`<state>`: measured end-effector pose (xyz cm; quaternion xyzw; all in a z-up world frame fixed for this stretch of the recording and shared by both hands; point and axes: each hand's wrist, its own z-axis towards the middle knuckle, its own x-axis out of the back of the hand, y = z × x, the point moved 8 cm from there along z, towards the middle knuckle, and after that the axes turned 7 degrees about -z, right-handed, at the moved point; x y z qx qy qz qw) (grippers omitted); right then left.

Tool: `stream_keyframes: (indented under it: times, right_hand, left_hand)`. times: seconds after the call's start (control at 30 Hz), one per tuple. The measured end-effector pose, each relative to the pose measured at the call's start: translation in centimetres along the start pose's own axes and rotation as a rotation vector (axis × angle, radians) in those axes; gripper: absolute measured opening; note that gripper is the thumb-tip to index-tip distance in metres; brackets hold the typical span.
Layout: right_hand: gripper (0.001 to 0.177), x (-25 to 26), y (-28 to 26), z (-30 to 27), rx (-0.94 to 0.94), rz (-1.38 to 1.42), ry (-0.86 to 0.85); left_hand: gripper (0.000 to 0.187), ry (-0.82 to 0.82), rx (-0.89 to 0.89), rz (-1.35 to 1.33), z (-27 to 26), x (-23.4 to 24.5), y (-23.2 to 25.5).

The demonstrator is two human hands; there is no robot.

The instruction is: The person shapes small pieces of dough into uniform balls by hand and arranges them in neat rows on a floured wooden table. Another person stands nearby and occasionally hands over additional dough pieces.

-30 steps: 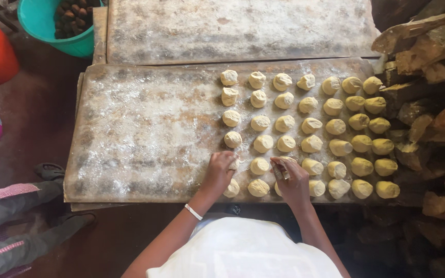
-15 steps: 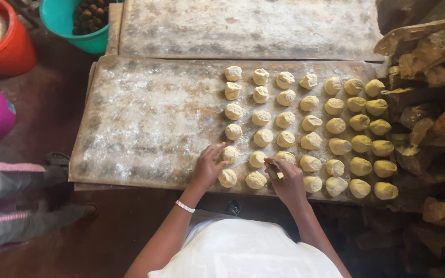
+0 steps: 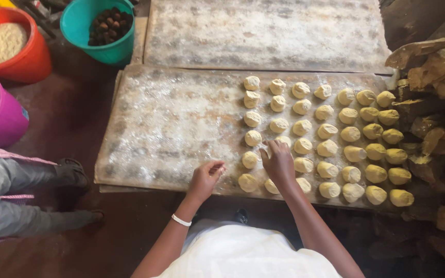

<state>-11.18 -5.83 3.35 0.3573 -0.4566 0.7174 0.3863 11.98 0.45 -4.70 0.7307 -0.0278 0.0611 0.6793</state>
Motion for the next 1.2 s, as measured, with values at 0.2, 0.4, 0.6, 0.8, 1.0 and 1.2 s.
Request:
stream_keyframes:
  times: [0.2,0.4,0.6,0.8,1.0,1.2]
  right_hand:
    - [0.051,-6.9,1.1,4.0,-0.307,-0.230,-0.254]
    - [0.041,-9.2,0.7,4.9,-0.328,-0.233,-0.166]
    - [0.023,-4.4,-4.0,3.4,-0.251,-0.124,0.019]
    - [0.043,-2.8,-16.1,-0.5,-0.108,0.318,-0.224]
    - [0.072,0.4,-22.7,-0.6,0.104,0.107,-0.137]
    - [0.101,-1.2,-25.1,-1.1,0.298,0.056,-0.098]
  left_hand:
    - [0.021,-0.011,-0.010,-0.071,-0.4,6.1,0.2]
    - [0.020,0.019,0.061,-0.071,-0.5,12.0,-1.6]
    - [0.025,-0.107,0.051,-0.120,1.0,9.9,-0.9]
    - [0.051,-0.317,0.419,-1.044,1.1,5.1,0.4]
    - [0.048,-0.489,0.390,-1.544,1.2,3.6,3.2]
    - [0.056,-0.592,0.233,-1.328,0.0,4.6,6.0]
